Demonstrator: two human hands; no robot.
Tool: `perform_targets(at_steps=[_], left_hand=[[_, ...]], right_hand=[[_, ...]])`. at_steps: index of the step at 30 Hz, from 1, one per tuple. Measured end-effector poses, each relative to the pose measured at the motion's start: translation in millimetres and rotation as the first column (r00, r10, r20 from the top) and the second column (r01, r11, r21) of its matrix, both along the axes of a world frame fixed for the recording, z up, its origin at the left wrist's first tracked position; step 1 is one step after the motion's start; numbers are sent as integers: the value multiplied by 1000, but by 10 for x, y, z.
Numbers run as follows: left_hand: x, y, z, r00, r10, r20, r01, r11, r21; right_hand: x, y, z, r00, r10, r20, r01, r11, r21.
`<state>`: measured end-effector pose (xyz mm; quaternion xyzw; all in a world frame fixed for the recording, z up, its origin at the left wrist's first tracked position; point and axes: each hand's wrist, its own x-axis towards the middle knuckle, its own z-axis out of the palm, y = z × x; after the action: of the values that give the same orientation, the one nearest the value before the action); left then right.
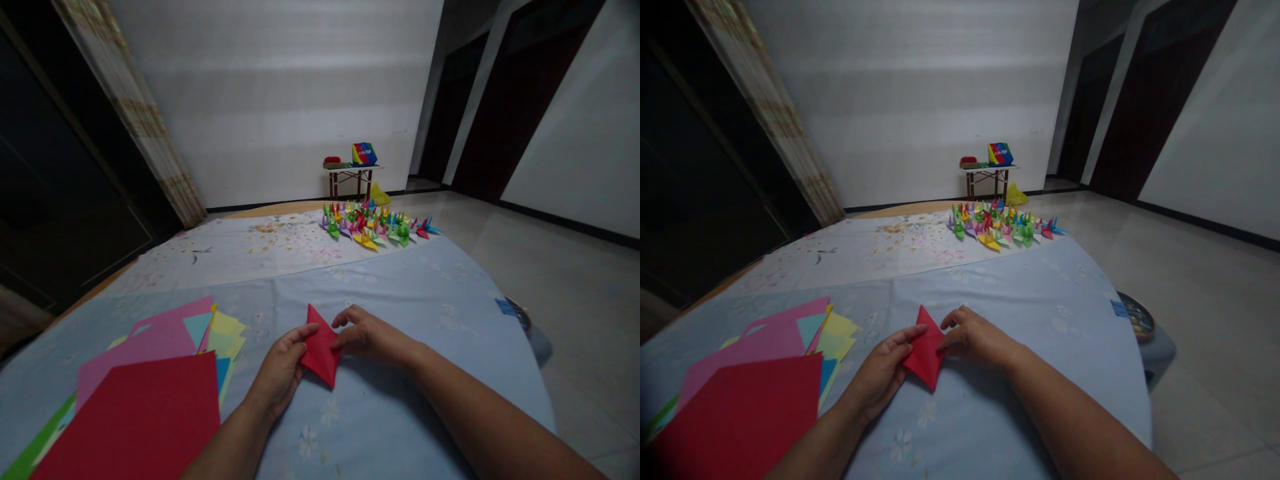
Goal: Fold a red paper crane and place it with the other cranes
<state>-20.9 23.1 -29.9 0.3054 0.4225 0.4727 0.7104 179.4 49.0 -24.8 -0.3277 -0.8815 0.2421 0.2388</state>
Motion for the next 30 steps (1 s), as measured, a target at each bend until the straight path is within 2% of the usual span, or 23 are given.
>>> perform_targets(at_steps=[3, 7, 13, 22, 30], left_hand=[[2, 5, -3, 1000, -6, 16, 6, 1000, 3], [1, 3, -19, 1000, -18, -1, 18, 1000, 19], [2, -19, -23, 998, -59, -33, 61, 996, 70], [2, -50, 20, 987, -138, -78, 146, 983, 115], [-25, -39, -42, 981, -165, -106, 182, 967, 176]], right_hand=[[-17, -8, 21, 1000, -7, -10, 7, 1000, 19], [-19, -8, 17, 997, -19, -70, 18, 1000, -16], [-9, 24, -34, 981, -32, -193, 13, 995, -99], [-3, 31, -53, 967, -96, -235, 33, 965, -259], [6, 39, -51, 960, -92, -266, 20, 965, -262]])
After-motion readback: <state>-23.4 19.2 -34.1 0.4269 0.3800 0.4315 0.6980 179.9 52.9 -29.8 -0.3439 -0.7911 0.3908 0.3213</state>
